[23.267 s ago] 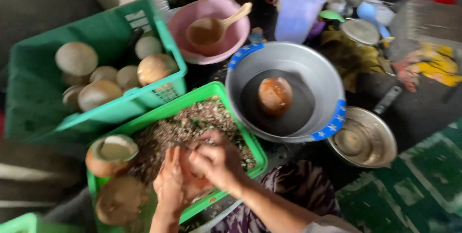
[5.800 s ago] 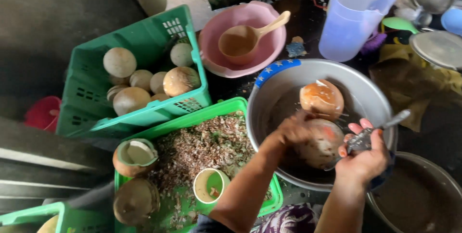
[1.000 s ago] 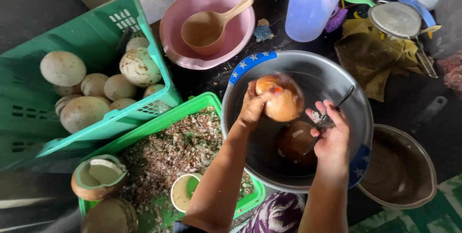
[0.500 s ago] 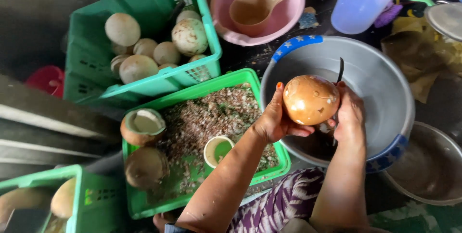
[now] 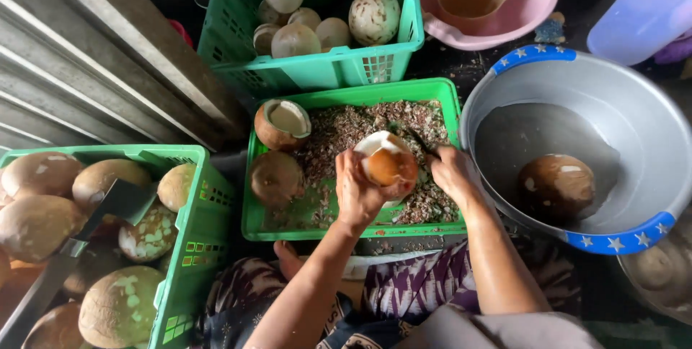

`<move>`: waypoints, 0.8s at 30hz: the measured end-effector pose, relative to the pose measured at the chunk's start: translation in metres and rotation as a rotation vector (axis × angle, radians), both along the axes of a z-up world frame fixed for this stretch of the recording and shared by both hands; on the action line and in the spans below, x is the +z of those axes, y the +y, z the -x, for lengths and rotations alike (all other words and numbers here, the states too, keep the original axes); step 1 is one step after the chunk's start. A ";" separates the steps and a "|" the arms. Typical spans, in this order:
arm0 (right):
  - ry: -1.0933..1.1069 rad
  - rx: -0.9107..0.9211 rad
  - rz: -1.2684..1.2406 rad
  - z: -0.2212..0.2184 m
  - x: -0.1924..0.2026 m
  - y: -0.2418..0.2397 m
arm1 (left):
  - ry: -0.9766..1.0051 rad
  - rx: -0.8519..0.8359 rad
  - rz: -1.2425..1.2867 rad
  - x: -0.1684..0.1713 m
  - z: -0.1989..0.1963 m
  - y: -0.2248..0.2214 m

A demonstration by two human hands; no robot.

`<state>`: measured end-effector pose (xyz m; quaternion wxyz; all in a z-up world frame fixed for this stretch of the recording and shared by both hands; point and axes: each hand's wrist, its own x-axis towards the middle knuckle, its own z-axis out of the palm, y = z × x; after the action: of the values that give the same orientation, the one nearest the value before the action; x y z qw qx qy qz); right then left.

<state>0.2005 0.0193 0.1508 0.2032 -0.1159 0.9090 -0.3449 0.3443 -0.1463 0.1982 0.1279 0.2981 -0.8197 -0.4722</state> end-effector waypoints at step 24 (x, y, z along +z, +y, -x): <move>0.110 -0.024 0.297 -0.013 0.030 0.020 | 0.781 -0.179 0.545 0.026 -0.012 -0.042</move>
<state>0.2132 0.0392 0.1806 0.1298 -0.1526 0.8591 -0.4710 0.3560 -0.1882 0.2239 0.4581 -0.0175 -0.8267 -0.3261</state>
